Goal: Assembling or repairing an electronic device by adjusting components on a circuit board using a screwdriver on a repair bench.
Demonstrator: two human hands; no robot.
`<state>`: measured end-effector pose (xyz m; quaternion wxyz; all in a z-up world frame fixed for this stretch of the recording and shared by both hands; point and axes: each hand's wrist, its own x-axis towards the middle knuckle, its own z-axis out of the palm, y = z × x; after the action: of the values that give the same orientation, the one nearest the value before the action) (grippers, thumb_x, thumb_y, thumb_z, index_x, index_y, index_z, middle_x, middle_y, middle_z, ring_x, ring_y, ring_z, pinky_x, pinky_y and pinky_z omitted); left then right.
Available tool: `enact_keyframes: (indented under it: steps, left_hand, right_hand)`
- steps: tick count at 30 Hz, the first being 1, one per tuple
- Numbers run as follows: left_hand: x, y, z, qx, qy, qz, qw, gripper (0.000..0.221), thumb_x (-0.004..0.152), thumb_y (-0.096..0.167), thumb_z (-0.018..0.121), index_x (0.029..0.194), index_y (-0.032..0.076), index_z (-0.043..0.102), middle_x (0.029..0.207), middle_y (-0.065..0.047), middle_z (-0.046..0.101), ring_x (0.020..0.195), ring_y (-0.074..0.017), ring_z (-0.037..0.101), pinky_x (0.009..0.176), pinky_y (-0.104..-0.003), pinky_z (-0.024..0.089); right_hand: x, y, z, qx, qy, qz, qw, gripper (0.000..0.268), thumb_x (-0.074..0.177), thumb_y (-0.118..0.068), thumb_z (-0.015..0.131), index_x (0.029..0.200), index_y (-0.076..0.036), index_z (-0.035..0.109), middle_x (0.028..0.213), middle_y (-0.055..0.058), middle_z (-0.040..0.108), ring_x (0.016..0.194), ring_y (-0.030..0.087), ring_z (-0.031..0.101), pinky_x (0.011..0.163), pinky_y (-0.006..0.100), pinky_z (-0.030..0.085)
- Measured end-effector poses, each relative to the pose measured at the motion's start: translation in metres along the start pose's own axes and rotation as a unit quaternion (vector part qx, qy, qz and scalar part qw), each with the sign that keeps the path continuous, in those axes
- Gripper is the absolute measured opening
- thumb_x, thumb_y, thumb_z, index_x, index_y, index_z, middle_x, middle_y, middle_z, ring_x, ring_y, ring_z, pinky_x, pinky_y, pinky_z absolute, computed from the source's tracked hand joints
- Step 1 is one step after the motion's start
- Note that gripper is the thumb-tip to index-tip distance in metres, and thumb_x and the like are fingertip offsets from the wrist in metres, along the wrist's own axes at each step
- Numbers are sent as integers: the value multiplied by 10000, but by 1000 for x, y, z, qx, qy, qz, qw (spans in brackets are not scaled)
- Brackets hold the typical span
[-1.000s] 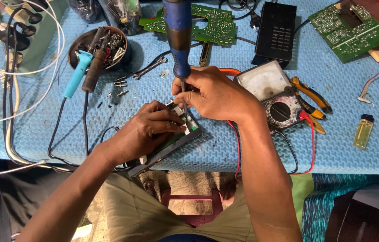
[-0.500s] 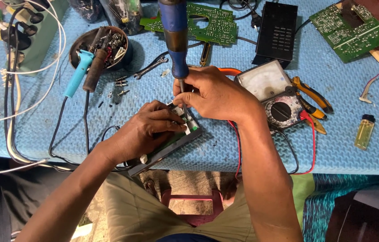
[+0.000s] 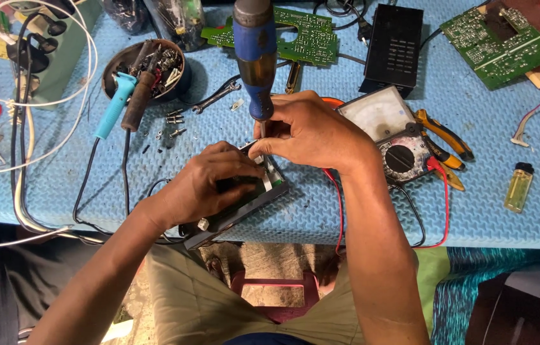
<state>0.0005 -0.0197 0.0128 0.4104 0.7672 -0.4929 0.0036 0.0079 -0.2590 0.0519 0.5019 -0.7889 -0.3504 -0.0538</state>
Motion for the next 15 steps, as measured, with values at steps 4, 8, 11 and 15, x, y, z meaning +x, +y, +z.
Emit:
enact_keyframes:
  steps: [4, 8, 11, 15]
  left_hand:
    - [6, -13, 1, -11, 35, -31, 999, 129, 904, 138, 801, 1032, 121, 796, 958, -70, 770, 930, -324, 701, 881, -444, 543]
    - [17, -17, 4, -6, 78, -40, 996, 163, 860, 176, 872, 972, 99, 781, 954, -68, 761, 904, -313, 679, 855, -431, 542]
    - [24, -12, 6, -12, 81, -36, 996, 196, 832, 165, 892, 925, 43, 771, 930, -130, 750, 857, -348, 648, 816, -462, 531]
    - [25, -13, 13, -32, 105, -42, 993, 221, 825, 148, 900, 931, 2, 771, 885, -171, 736, 827, -358, 603, 796, -475, 514]
  right_hand:
    - [-1, 2, -1, 11, 8, 9, 1000, 153, 885, -60, 850, 842, -79, 705, 709, 65, 598, 596, 176, 548, 562, 319, 499]
    - [-2, 5, -2, 3, 17, 13, 1000, 175, 871, -81, 878, 817, -93, 712, 695, 42, 605, 598, 160, 568, 552, 301, 494]
    - [-4, 3, -3, -4, 23, 12, 1000, 203, 855, -120, 906, 798, -106, 711, 680, 37, 617, 594, 156, 577, 557, 305, 499]
    - [-5, 1, -1, -13, 22, 20, 999, 244, 835, -167, 937, 772, -111, 708, 659, 28, 635, 592, 151, 593, 569, 308, 513]
